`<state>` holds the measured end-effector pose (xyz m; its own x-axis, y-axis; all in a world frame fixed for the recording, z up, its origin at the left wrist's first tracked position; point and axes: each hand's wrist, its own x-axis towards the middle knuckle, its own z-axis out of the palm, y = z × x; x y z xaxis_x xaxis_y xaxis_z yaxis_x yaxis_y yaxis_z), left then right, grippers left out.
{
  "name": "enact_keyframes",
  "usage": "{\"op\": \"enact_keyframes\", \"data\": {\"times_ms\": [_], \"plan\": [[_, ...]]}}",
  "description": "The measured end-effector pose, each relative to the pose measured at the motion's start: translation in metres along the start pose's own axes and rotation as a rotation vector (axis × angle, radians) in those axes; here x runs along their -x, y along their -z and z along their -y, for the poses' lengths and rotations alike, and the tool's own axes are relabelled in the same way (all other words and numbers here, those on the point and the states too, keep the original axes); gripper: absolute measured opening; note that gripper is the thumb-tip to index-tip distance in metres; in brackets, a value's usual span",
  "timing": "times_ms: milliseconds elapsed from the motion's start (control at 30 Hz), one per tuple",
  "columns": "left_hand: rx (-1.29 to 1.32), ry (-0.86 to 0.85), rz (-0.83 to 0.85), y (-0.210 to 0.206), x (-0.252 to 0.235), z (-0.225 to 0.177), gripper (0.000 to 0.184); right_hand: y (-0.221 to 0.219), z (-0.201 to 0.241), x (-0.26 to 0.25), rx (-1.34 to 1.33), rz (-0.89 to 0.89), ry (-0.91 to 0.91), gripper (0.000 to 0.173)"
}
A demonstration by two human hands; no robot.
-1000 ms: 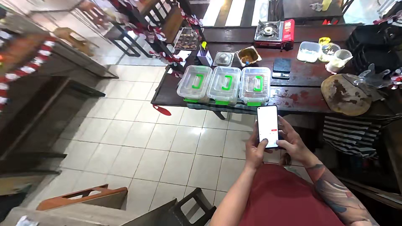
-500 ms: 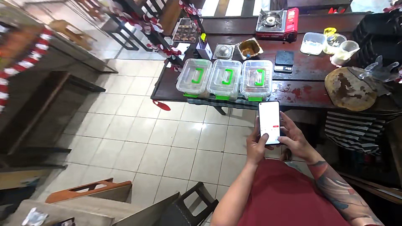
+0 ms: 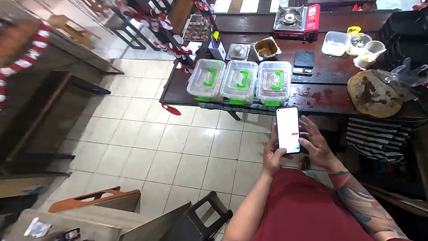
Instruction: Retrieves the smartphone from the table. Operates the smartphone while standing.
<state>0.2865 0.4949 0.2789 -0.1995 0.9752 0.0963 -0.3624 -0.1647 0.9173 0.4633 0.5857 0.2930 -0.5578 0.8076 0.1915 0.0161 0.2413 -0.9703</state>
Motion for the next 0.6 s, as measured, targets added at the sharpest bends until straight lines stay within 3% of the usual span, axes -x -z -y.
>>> {"op": "enact_keyframes", "data": {"times_ms": [167, 300, 600], "plan": [[0.035, -0.006, 0.044, 0.002, 0.000, 0.002, 0.079, 0.006, 0.006, 0.000, 0.385, -0.167, 0.194, 0.039], [0.041, 0.008, 0.045, 0.000, 0.001, 0.000, 0.080, 0.006, 0.011, 0.000, 0.519, -0.209, 0.310, 0.025], [0.028, 0.005, 0.073, 0.000, 0.001, 0.000, 0.083, 0.003, 0.012, -0.005, 0.659, -0.143, 0.358, 0.025]]}}
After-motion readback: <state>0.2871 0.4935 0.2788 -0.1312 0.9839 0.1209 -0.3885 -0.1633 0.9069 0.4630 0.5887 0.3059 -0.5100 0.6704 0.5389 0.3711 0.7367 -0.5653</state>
